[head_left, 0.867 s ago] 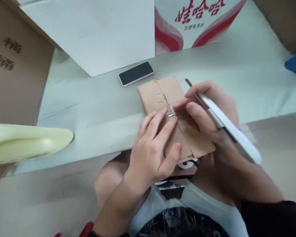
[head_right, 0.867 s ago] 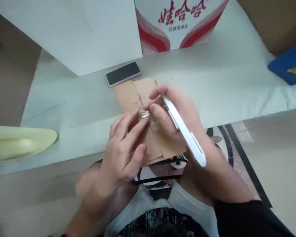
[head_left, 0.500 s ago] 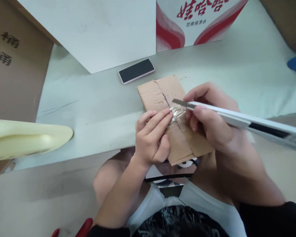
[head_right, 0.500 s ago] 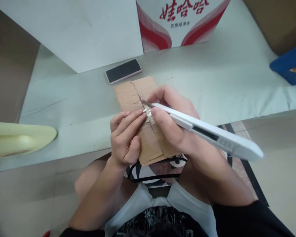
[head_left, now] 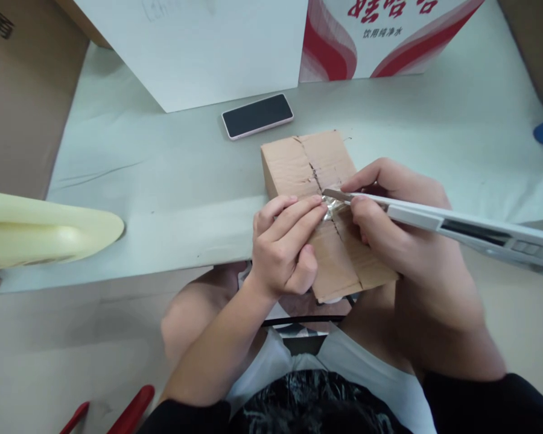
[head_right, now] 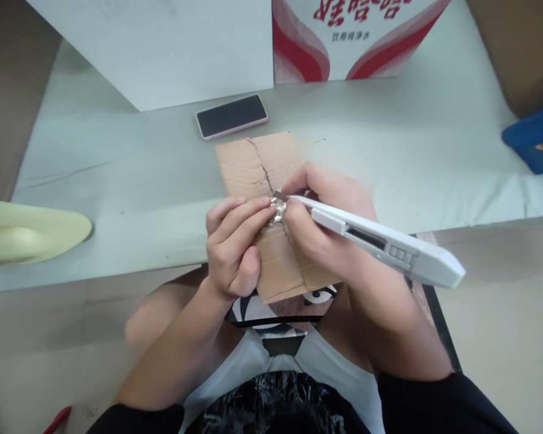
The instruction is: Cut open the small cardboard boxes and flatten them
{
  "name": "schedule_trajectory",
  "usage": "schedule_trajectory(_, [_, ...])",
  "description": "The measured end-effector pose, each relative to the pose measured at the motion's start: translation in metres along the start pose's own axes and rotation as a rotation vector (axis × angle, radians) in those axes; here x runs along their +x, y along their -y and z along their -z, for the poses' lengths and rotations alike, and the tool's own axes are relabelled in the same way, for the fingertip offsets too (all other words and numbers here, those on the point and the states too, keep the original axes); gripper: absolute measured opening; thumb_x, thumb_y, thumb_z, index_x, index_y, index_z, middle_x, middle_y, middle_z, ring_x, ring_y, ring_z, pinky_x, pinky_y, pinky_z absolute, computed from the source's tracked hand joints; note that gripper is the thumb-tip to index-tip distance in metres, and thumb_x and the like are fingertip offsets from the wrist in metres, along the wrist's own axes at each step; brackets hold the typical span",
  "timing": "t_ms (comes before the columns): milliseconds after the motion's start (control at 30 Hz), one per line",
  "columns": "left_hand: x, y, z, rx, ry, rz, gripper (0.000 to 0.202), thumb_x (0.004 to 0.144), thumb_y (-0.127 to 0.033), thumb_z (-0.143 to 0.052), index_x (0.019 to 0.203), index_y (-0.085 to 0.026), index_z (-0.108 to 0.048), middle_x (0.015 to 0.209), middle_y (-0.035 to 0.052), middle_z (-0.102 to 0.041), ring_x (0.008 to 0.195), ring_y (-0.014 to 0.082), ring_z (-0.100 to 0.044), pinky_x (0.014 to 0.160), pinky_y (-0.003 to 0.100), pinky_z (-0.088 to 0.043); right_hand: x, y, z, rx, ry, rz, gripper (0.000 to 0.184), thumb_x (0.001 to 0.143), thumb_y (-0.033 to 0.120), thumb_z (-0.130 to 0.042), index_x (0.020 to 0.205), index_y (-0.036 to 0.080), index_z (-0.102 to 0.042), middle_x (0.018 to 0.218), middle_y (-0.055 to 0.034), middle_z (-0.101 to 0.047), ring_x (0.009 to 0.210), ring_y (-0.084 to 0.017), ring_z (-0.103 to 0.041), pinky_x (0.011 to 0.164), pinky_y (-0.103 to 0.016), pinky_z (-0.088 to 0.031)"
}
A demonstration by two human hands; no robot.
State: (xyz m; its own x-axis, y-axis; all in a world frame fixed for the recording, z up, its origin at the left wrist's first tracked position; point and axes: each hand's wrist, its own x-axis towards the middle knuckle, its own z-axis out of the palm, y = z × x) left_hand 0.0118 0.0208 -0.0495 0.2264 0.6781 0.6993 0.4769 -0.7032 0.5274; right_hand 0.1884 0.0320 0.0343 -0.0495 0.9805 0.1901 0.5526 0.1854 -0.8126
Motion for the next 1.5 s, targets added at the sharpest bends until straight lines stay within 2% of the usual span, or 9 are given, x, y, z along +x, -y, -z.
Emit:
schedule_trajectory(200, [0.000, 0.000, -0.001, 0.001, -0.009, -0.001, 0.047, 0.103, -0.032, -0.037, 0.127, -0.014, -0.074, 0.130, 0.0121, -0.078, 0.119, 0.0289, -0.070, 0.109, 0.048, -0.048, -0.001, 0.006, 0.000, -0.061, -0.005, 0.006, 0.012, 0.084, 0.019, -0.055, 0.087, 0.020, -0.067, 0.073, 0.0010, -0.070, 0.070, -0.015, -0.065, 0.072, -0.033, -0.048])
schedule_trajectory(500, [0.000, 0.000, -0.001, -0.007, -0.008, 0.009, 0.047, 0.102, -0.032, -0.039, 0.128, -0.014, -0.074, 0.132, 0.0110, -0.078, 0.121, 0.0290, -0.068, 0.110, 0.048, -0.048, 0.004, -0.001, -0.002, -0.188, 0.017, 0.120, 0.015, 0.085, 0.021, -0.056, 0.086, 0.020, -0.070, 0.078, -0.0007, -0.074, 0.067, -0.014, -0.064, 0.064, -0.030, -0.046])
schedule_trajectory(667, [-0.001, 0.001, -0.001, -0.017, -0.002, 0.007, 0.047, 0.101, -0.031, -0.039, 0.129, -0.015, -0.074, 0.132, 0.0110, -0.077, 0.122, 0.0298, -0.067, 0.110, 0.049, -0.048, 0.001, 0.005, 0.000, -0.145, 0.052, 0.077, 0.014, 0.085, 0.018, -0.056, 0.086, 0.022, -0.070, 0.080, -0.0002, -0.073, 0.069, -0.015, -0.063, 0.068, -0.031, -0.047])
schedule_trajectory(867, [-0.002, 0.004, 0.001, -0.010, 0.017, -0.008, 0.047, 0.100, -0.030, -0.042, 0.133, -0.017, -0.073, 0.134, 0.0097, -0.077, 0.123, 0.0301, -0.067, 0.111, 0.049, -0.048, -0.006, 0.014, 0.002, -0.030, 0.015, -0.004, 0.012, 0.084, 0.015, -0.055, 0.079, 0.021, -0.065, 0.082, 0.0006, -0.072, 0.077, -0.014, -0.063, 0.077, -0.033, -0.046])
schedule_trajectory(967, [-0.002, 0.005, 0.002, -0.001, 0.033, -0.014, 0.049, 0.099, -0.030, -0.042, 0.137, -0.019, -0.071, 0.137, 0.0079, -0.076, 0.125, 0.0298, -0.066, 0.112, 0.048, -0.048, -0.005, 0.008, 0.003, -0.041, 0.015, 0.048, 0.011, 0.083, 0.017, -0.054, 0.080, 0.022, -0.064, 0.082, 0.0015, -0.072, 0.075, -0.014, -0.064, 0.073, -0.032, -0.046])
schedule_trajectory(1100, [-0.002, 0.004, 0.001, 0.008, 0.014, 0.002, 0.048, 0.100, -0.031, -0.040, 0.133, -0.019, -0.073, 0.134, 0.0079, -0.077, 0.124, 0.0293, -0.066, 0.111, 0.048, -0.048, 0.000, 0.001, 0.002, -0.062, 0.010, 0.127, 0.011, 0.082, 0.016, -0.056, 0.080, 0.022, -0.066, 0.076, 0.0016, -0.072, 0.064, -0.012, -0.059, 0.066, -0.031, -0.046])
schedule_trajectory(1200, [-0.002, 0.002, -0.001, 0.003, -0.002, 0.011, 0.048, 0.101, -0.032, -0.039, 0.131, -0.018, -0.074, 0.133, 0.0084, -0.078, 0.124, 0.0296, -0.066, 0.110, 0.049, -0.049, 0.003, 0.001, 0.000, -0.118, 0.011, 0.129, 0.011, 0.080, 0.017, -0.057, 0.078, 0.022, -0.066, 0.073, 0.0010, -0.070, 0.061, -0.013, -0.056, 0.062, -0.031, -0.044])
schedule_trajectory(1400, [-0.002, 0.004, 0.001, 0.008, 0.012, -0.013, 0.047, 0.102, -0.032, -0.039, 0.132, -0.017, -0.073, 0.138, 0.0095, -0.075, 0.127, 0.0296, -0.064, 0.112, 0.048, -0.048, 0.007, 0.002, -0.002, -0.191, 0.069, 0.114, 0.012, 0.080, 0.018, -0.056, 0.081, 0.020, -0.068, 0.076, -0.0020, -0.072, 0.067, -0.014, -0.063, 0.062, -0.029, -0.044])
schedule_trajectory(1500, [-0.002, 0.004, 0.002, 0.011, 0.025, -0.020, 0.047, 0.101, -0.031, -0.041, 0.134, -0.019, -0.073, 0.137, 0.0073, -0.076, 0.128, 0.0295, -0.063, 0.112, 0.048, -0.048, 0.004, 0.002, -0.001, -0.161, 0.025, 0.144, 0.012, 0.080, 0.017, -0.056, 0.080, 0.020, -0.068, 0.073, 0.0006, -0.070, 0.062, -0.012, -0.057, 0.061, -0.028, -0.043])
